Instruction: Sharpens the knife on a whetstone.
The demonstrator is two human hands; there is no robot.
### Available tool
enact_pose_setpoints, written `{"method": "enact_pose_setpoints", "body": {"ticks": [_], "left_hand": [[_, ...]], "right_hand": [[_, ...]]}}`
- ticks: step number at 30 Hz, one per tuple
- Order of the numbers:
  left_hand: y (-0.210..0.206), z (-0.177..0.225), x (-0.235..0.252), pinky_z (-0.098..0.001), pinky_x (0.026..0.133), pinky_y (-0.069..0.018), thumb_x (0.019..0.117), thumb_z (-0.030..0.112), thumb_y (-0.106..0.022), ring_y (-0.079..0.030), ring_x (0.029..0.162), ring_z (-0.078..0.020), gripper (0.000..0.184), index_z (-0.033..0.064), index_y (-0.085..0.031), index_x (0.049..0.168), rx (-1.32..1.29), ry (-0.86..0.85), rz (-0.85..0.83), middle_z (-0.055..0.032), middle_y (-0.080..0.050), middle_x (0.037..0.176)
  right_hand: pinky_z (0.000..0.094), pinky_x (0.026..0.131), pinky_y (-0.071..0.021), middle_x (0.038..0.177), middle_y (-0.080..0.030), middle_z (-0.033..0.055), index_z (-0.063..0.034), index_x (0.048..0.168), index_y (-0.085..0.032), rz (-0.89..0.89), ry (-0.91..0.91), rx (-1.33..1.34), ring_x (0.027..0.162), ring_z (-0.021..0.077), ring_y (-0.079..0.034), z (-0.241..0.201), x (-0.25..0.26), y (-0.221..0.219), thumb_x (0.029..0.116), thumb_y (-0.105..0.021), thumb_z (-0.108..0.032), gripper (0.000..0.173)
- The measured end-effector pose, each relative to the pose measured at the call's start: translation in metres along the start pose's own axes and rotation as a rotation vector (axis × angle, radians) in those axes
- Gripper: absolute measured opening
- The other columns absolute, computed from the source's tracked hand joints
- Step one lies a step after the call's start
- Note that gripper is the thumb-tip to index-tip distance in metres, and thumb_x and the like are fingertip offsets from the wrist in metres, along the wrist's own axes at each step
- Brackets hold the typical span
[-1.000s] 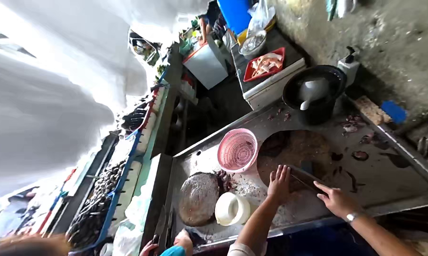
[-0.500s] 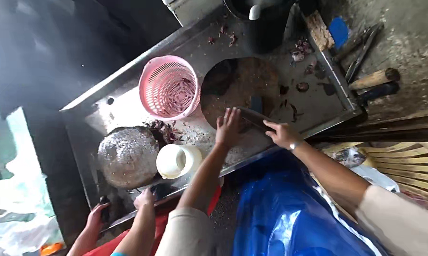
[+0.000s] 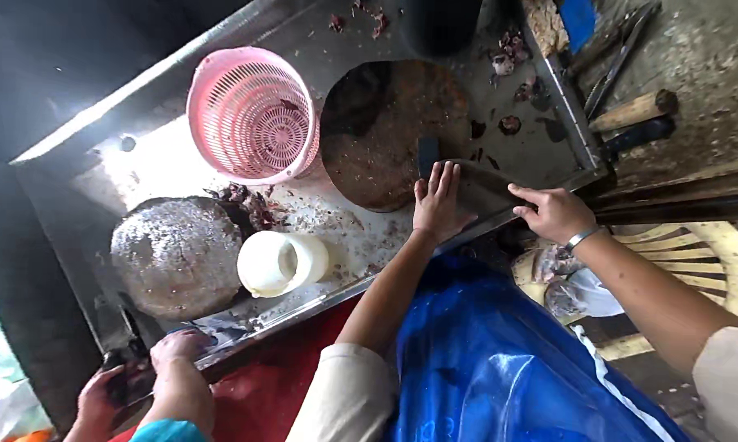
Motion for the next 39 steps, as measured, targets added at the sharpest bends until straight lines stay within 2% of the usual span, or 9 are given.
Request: {"method": "enact_pose_setpoints", "body": {"ticks": [4,9,13,17,21,25,30,34,39], "left_hand": [[0.014,-0.062,-0.036,-0.0621,0.122,-0.0204,0.0855,0.077,-0.06,-0.015,0.159,-0.0248,0.106,0.0182,-0.023,0.165,-0.018,-0.033,0.008,-0.0016,-0.021,0.172],[0.032,-0.156,-0.017,-0.0651,0.123,-0.0125,0.085,0.078,-0.057,-0.01,0.16,-0.031,0.114,0.0097,-0.015,0.166,0.118,0.07,-0.111,-0.0091,-0.015,0.173],[0.029,-0.082,-0.019,-0.064,0.125,-0.0112,0.0862,0.071,-0.064,-0.01,0.16,-0.033,0.112,0.0053,-0.018,0.165,0.036,-0.015,-0.098,-0.0134,-0.017,0.172],[0.004,-0.008,-0.015,-0.0549,0.126,-0.0163,0.0892,0.075,-0.055,-0.012,0.16,-0.025,0.108,0.0061,-0.02,0.164,-0.059,-0.086,-0.059,-0.0094,-0.017,0.173],[0.023,-0.071,-0.023,-0.0623,0.123,-0.0197,0.0877,0.073,-0.062,-0.016,0.159,-0.0276,0.107,0.0092,-0.023,0.164,-0.048,-0.046,-0.068,-0.0093,-0.02,0.172],[0.041,-0.157,-0.022,-0.0635,0.123,-0.017,0.0852,0.073,-0.062,-0.015,0.159,-0.0289,0.112,0.0082,-0.019,0.165,0.031,0.072,-0.15,-0.0108,-0.018,0.172],[0.029,-0.064,-0.018,-0.0614,0.121,-0.0225,0.0811,0.078,-0.063,-0.021,0.157,-0.0296,0.112,0.007,-0.031,0.162,-0.063,-0.013,-0.023,-0.0112,-0.028,0.169],[0.004,0.005,0.004,-0.0598,0.125,-0.0148,0.0825,0.085,-0.052,-0.015,0.159,-0.0248,0.113,0.01,-0.027,0.163,-0.134,0.023,-0.007,-0.0065,-0.021,0.172],[0.013,-0.068,-0.032,-0.0597,0.123,-0.0208,0.0881,0.076,-0.056,-0.022,0.158,-0.0238,0.1,0.0138,-0.031,0.163,-0.098,-0.031,0.056,-0.0051,-0.027,0.17]], "right_hand": [[0.0611,0.095,-0.0554,0.121,-0.074,0.0169,-0.0225,0.149,-0.058,0.052,0.069,0.186,0.108,0.0385,-0.072,-0.053,0.007,-0.049,0.1033,-0.061,-0.03,0.046],[0.0609,0.096,-0.054,0.128,-0.071,0.0128,-0.0296,0.153,-0.052,-0.059,0.052,0.294,0.113,0.0368,-0.07,-0.122,0.091,-0.071,0.1033,-0.06,-0.031,0.05],[0.0608,0.096,-0.0555,0.128,-0.072,0.0117,-0.0293,0.151,-0.054,0.048,0.098,0.238,0.111,0.0351,-0.071,-0.06,0.038,-0.055,0.1038,-0.061,-0.031,0.048],[0.0634,0.088,-0.0564,0.118,-0.074,0.017,-0.0263,0.15,-0.056,0.07,0.039,0.1,0.1,0.04,-0.073,-0.001,-0.011,-0.036,0.1039,-0.062,-0.032,0.047],[0.0618,0.095,-0.0556,0.126,-0.073,0.0144,-0.0224,0.148,-0.058,0.044,0.071,0.184,0.11,0.0376,-0.071,-0.056,0.029,-0.05,0.103,-0.062,-0.029,0.046],[0.0609,0.096,-0.0543,0.125,-0.073,0.0127,-0.0318,0.152,-0.053,-0.091,0.104,0.249,0.111,0.0364,-0.07,-0.119,0.099,-0.063,0.1029,-0.061,-0.032,0.049],[0.0612,0.093,-0.0567,0.125,-0.073,0.012,-0.0273,0.151,-0.055,0.047,0.113,0.211,0.106,0.0351,-0.073,-0.041,0.028,-0.052,0.1036,-0.061,-0.031,0.048],[0.0661,0.086,-0.0555,0.118,-0.074,0.0174,-0.025,0.149,-0.057,0.063,0.037,0.022,0.1,0.0417,-0.073,0.003,-0.002,-0.013,0.1044,-0.06,-0.034,0.046],[0.06,0.093,-0.0565,0.122,-0.074,0.0139,-0.021,0.149,-0.058,0.063,0.062,0.147,0.105,0.0356,-0.073,-0.061,0.012,-0.049,0.1024,-0.063,-0.029,0.047]]}}
Point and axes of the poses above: each hand's wrist, its own x-axis towards the middle knuckle, its own y-axis out of the back of the hand, z = x × y, the point moved 5 cm from there along x, towards the middle knuckle
